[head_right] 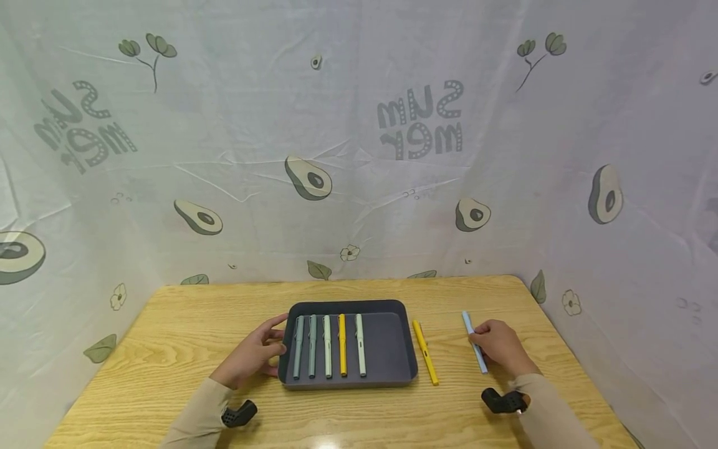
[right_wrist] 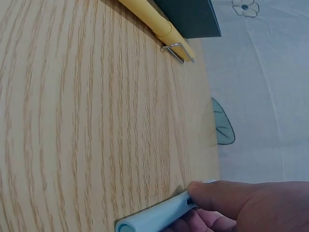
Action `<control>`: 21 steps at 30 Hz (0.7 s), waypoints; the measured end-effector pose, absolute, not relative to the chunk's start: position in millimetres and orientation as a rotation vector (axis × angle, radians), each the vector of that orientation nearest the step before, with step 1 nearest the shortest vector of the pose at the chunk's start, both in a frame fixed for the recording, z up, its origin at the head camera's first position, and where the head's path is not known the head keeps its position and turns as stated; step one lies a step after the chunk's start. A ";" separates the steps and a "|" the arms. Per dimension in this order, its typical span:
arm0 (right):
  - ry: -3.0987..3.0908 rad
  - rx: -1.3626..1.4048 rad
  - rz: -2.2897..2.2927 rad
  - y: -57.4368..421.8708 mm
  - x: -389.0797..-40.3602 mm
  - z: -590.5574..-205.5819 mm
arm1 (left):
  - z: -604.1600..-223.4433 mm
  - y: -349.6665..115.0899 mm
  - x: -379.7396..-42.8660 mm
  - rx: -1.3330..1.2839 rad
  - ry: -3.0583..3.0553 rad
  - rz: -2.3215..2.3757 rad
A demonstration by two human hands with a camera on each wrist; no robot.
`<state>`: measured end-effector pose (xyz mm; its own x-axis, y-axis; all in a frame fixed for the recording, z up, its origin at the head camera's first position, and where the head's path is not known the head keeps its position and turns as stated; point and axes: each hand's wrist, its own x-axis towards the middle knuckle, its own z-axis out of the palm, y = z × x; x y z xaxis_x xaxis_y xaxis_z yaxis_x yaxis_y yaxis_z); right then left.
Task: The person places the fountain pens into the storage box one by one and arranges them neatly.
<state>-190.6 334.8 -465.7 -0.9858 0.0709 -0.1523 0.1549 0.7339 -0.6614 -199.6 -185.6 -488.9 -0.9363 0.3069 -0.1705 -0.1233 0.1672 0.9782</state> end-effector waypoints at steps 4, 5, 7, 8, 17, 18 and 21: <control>2.819 0.198 -1.103 337.4 -191.2 -463.4 | -488.2 -185.3 -201.1 0.179 2.110 1.831; 2.815 0.205 -1.109 337.4 -191.2 -462.7 | -488.0 -185.2 -201.3 0.179 2.108 1.831; 2.806 0.218 -1.119 337.0 -191.0 -461.6 | -487.6 -185.1 -201.3 0.180 2.105 1.831; 2.804 0.223 -1.121 336.9 -190.9 -461.3 | -487.5 -185.1 -201.0 0.182 2.105 1.831; 2.848 0.190 -1.045 335.5 -193.2 -465.7 | -486.5 -185.3 -199.8 0.180 2.103 1.831; 2.855 0.181 -1.034 335.4 -193.7 -466.2 | -486.6 -185.3 -199.9 0.178 2.102 1.831; 2.875 0.161 -1.007 334.8 -194.6 -467.0 | -487.0 -185.5 -199.5 0.174 2.102 1.832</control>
<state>-194.6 334.8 -467.0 -0.9903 0.0690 -0.1204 0.1290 0.7769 -0.6162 -199.5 -185.5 -487.0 -0.9327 0.3142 -0.1770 -0.1324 0.1583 0.9785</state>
